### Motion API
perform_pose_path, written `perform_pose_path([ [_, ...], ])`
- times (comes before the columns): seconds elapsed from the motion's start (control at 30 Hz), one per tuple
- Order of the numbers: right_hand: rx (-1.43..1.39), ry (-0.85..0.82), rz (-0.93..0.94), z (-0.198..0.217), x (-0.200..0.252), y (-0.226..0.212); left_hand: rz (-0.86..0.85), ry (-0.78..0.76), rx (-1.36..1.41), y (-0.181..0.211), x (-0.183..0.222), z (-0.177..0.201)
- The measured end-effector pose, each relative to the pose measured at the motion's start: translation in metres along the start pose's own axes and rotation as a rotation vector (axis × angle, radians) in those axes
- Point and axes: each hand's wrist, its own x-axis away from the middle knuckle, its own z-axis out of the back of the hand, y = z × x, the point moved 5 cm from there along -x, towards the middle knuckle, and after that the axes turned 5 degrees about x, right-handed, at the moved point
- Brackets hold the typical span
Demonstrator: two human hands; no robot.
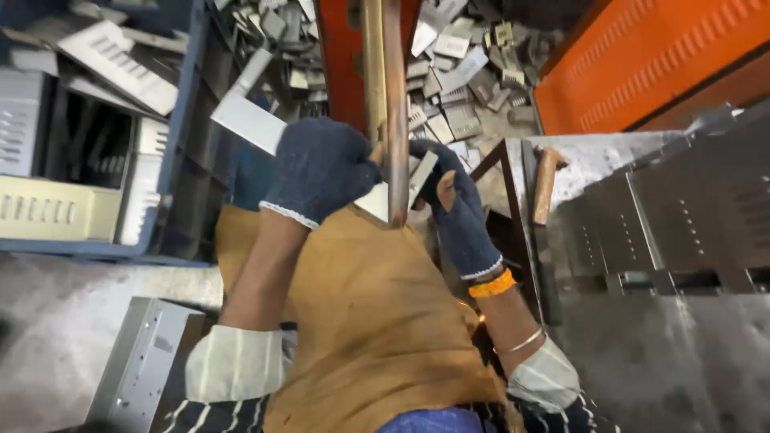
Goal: Operating a spot welding machine to assemble metal panels and enclosures.
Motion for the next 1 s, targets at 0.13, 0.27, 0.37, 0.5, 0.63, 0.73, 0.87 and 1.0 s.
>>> perform_pose_path([
  [0.13, -0.011, 0.013, -0.202, 0.016, 0.012, 0.015, 0.11, -0.163, -0.076, -0.001, 0.004, -0.011],
  [0.27, 0.157, -0.013, -0.18, 0.002, 0.014, -0.012, 0.032, -0.034, 0.012, 0.011, 0.02, 0.001],
  [0.37, 0.367, 0.033, 0.002, -0.009, 0.027, -0.028, 0.122, -0.016, 0.028, 0.026, 0.057, 0.001],
  [0.5, 0.265, 0.181, -0.182, 0.066, 0.108, 0.068, 0.412, 0.034, 0.09, 0.073, 0.107, -0.027],
  [0.63, 0.287, 0.317, -0.4, 0.151, 0.146, 0.035, 0.483, -0.111, 0.449, 0.158, 0.094, -0.032],
  [0.73, 0.679, 0.398, -0.289, 0.17, 0.158, -0.115, 0.489, -0.324, 0.756, 0.214, 0.082, -0.025],
  [0.87, 0.705, 0.769, 0.168, 0.244, 0.197, -0.211, -0.211, 0.147, 0.706, 0.262, 0.047, 0.021],
  [1.0, 1.649, 0.993, 0.821, 0.153, 0.114, -0.329, -0.282, 0.251, 0.788, 0.254, 0.037, 0.014],
])
